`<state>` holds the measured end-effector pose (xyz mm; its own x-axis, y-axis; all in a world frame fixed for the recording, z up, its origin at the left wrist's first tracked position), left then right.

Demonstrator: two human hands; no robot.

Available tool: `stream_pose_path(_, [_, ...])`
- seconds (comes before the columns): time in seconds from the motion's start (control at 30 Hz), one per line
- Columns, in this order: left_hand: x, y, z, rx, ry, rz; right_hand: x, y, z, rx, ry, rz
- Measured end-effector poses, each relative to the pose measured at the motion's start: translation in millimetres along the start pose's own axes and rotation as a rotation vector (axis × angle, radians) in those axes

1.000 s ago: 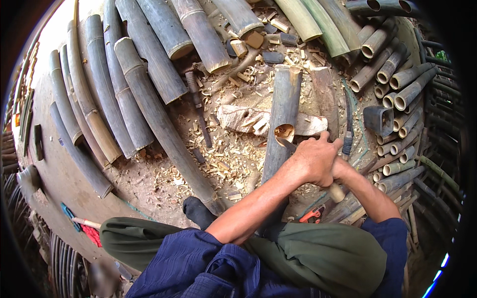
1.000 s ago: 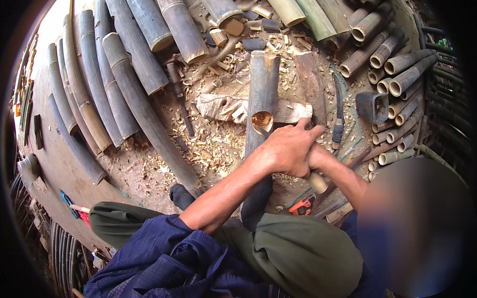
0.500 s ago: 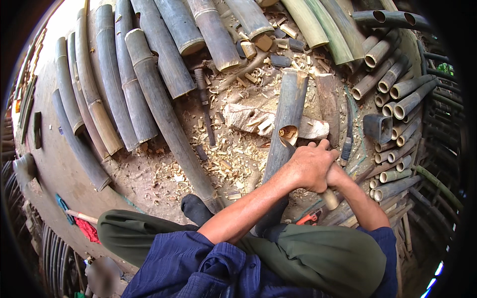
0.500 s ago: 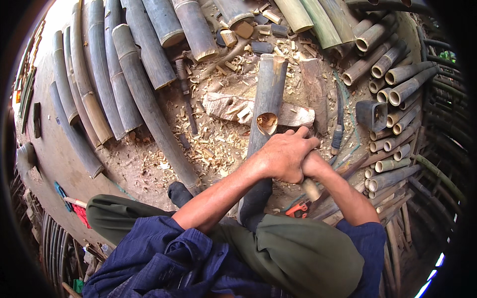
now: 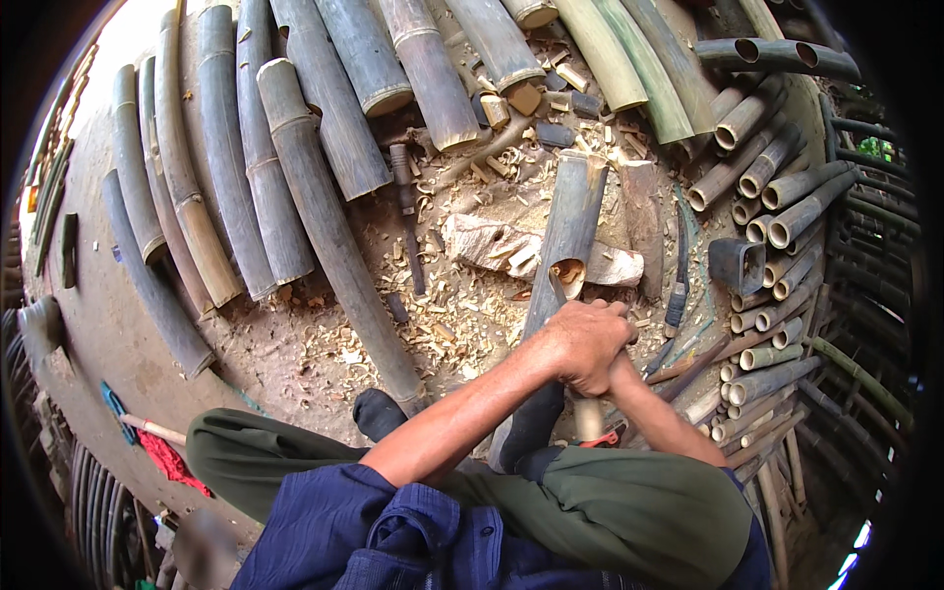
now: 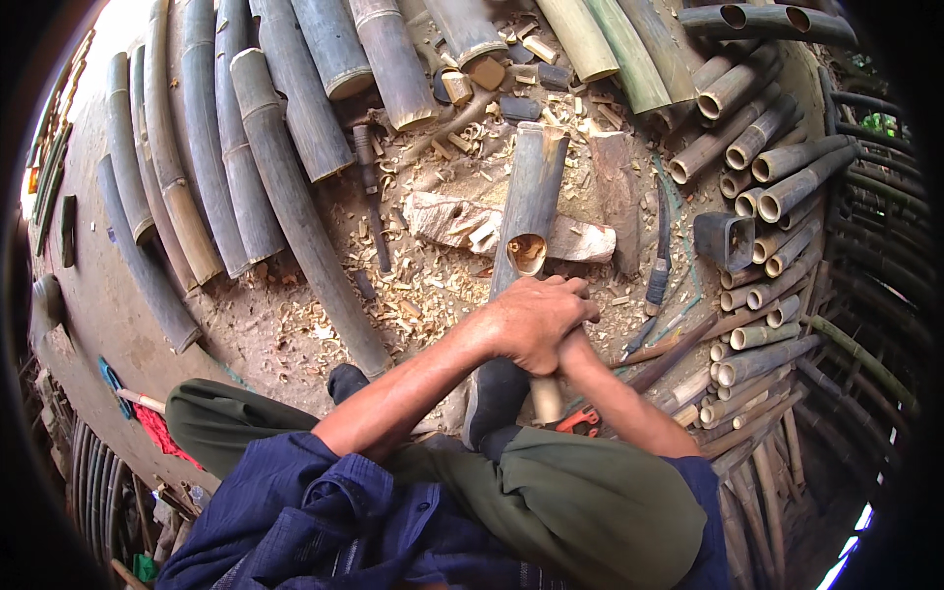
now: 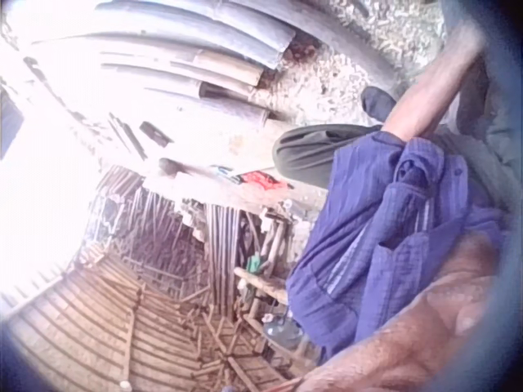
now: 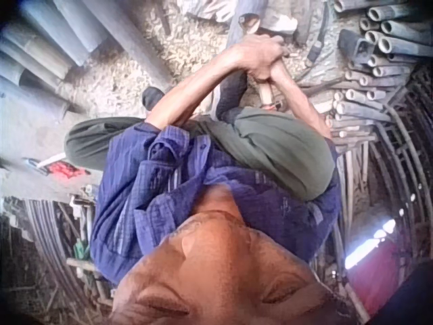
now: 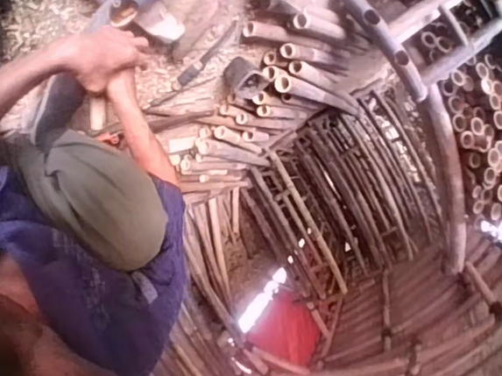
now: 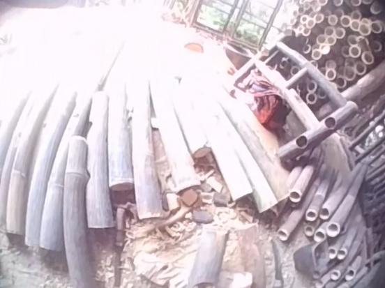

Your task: The person sits on the ground and uses a chisel and wooden mallet to carve a hole into a bamboo pole. They repeatedly strike the chisel to remove material, then inspect the opening and continue shaping it.

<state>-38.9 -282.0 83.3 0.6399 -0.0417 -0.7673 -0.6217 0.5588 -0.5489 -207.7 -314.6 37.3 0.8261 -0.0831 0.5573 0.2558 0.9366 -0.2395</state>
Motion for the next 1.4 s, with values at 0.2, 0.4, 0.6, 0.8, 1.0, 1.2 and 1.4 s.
stream_pose_path(0.2, [-31.2,17.7,103.6,-0.553,-0.465,0.289,49.0,37.8,32.2,0.081,0.169,-1.654])
stream_pose_path(0.4, [-25.5,45.3,157.0,-0.251,-0.689,-0.051,33.7,44.9,20.7,0.316,0.071,-1.48])
stream_pose_path(0.6, [29.8,-85.2,112.8,0.068,-0.451,-0.552,67.7,48.7,-11.6,0.442,0.122,-1.873])
stream_pose_path(0.8, [89.5,-64.2,111.7,0.304,-0.504,-0.016,67.0,41.3,-20.9,0.409,0.168,-1.779])
stream_pose_path(1.0, [19.9,51.0,118.9,0.033,-0.779,0.379,48.1,15.4,-9.1,0.245,0.317,-1.211])
stream_pose_path(1.2, [-56.7,118.8,75.0,-0.37,-0.852,0.776,35.6,-9.0,4.9,0.032,0.129,-0.589])
stream_pose_path(1.4, [25.5,101.2,133.9,-0.331,-0.999,0.391,52.3,28.7,-30.5,0.187,0.079,-1.043])
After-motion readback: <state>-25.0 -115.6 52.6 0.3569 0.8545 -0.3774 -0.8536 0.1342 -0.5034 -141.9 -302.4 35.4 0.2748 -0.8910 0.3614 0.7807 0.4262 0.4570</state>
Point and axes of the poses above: each hand's wrist, its own z-axis away from the middle knuckle, its own y-axis out of the palm, x = y × z, the point moved 1 cm from there along -z, towards the middle knuckle, and after that the axes turned 15 degrees about -z, right-handed, at the moved point
